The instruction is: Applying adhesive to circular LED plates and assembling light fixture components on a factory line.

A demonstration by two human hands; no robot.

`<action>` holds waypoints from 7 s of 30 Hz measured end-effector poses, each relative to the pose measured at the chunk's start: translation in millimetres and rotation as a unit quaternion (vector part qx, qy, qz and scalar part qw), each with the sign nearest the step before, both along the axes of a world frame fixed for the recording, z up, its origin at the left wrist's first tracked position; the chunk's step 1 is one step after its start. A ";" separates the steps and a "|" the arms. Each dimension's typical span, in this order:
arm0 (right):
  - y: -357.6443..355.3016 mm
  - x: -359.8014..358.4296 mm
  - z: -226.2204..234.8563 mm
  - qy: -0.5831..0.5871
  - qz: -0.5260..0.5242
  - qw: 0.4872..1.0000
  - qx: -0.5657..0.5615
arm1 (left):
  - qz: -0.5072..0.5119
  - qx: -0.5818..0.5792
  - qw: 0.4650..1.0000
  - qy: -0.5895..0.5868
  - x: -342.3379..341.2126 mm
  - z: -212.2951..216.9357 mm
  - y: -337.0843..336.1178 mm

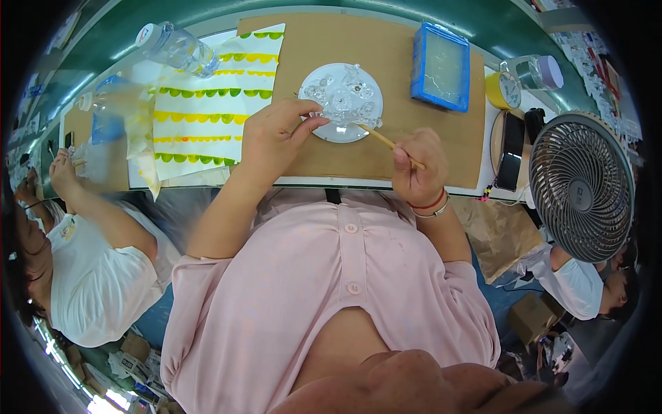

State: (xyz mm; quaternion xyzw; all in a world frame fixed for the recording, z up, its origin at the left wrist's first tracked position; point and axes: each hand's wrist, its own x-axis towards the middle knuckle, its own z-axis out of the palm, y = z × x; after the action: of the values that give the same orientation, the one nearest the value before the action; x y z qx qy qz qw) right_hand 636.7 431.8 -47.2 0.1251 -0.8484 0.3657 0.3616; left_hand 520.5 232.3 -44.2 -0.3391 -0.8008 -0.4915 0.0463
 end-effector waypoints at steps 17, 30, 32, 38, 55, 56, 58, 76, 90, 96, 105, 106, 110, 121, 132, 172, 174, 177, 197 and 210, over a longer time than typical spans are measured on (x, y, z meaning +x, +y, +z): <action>18.7 15.7 -6.3 -0.020 -0.070 0.997 -0.033 | 0.000 -0.028 0.996 -0.088 3.9 3.6 -3.3; 13.0 5.0 0.3 0.008 -0.033 0.999 0.009 | 0.007 0.014 1.000 -0.027 19.0 -10.0 6.1; 13.7 6.5 1.3 -0.001 -0.035 0.999 0.020 | -0.019 0.022 0.999 0.018 19.1 -13.6 8.3; -0.4 16.5 5.0 -0.029 0.006 0.999 0.023 | 0.028 0.021 0.997 0.066 5.5 -4.9 -11.0; -4.8 18.8 -0.9 -0.037 0.017 0.999 0.017 | -0.095 -0.055 0.992 -0.060 -6.8 9.1 -10.1; 4.7 22.2 -5.7 -0.041 -0.016 0.999 -0.007 | -0.084 -0.056 0.989 -0.105 -4.2 10.1 -10.5; 13.8 21.3 -8.3 -0.046 -0.049 0.997 -0.030 | -0.089 -0.056 0.989 -0.104 -0.7 10.1 -10.9; -4.0 22.7 6.2 -0.029 0.003 1.000 -0.004 | -0.077 0.000 0.995 -0.065 24.8 -2.2 -7.1; -11.9 20.4 9.5 -0.017 0.030 0.998 0.045 | -0.055 0.051 0.997 -0.012 25.3 -6.2 3.4; -19.6 16.7 12.2 -0.021 0.063 0.997 0.040 | -0.053 0.035 0.997 -0.039 24.7 -4.7 4.2; 10.2 6.7 2.8 -0.012 -0.038 0.999 0.000 | -0.060 0.006 0.996 -0.059 24.5 0.5 3.8; 11.9 4.5 1.5 -0.012 -0.040 0.999 0.000 | -0.060 0.000 0.996 -0.061 24.7 0.6 3.6; 9.2 7.7 4.3 0.006 -0.018 1.000 0.024 | -0.055 -0.008 0.996 -0.068 26.1 -1.6 3.8; 4.6 13.8 -1.0 -0.019 0.008 1.000 0.001 | -0.052 -0.056 0.996 -0.053 24.6 4.4 2.7; -17.4 21.1 9.8 -0.034 0.125 0.987 0.096 | -0.095 -0.072 0.947 -0.298 11.1 16.7 -1.8; 19.8 64.7 19.3 0.112 -0.058 0.990 0.064 | -0.133 -0.236 0.951 0.150 -42.5 -11.8 52.5; 8.9 46.7 20.6 0.093 -0.061 0.986 0.122 | -0.174 -0.275 0.940 0.105 -2.7 -11.3 20.3; 1.5 31.1 -8.9 0.015 0.013 0.998 0.062 | -0.182 -0.221 0.956 0.070 28.4 -38.6 -2.3; -74.0 -40.9 -53.6 -0.150 0.176 0.971 -0.067 | -0.132 0.025 0.991 0.009 31.6 -82.8 -20.7; -78.3 -47.2 -52.9 -0.175 0.159 0.969 -0.069 | -0.177 0.060 0.982 -0.017 25.8 -71.2 -27.1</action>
State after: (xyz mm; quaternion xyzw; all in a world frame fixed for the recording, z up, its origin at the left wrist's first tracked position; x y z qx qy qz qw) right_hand 589.5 353.5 -100.1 0.1667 -0.8404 0.4926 0.1527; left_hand 546.2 205.2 -115.4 -0.4633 -0.6981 -0.5448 -0.0348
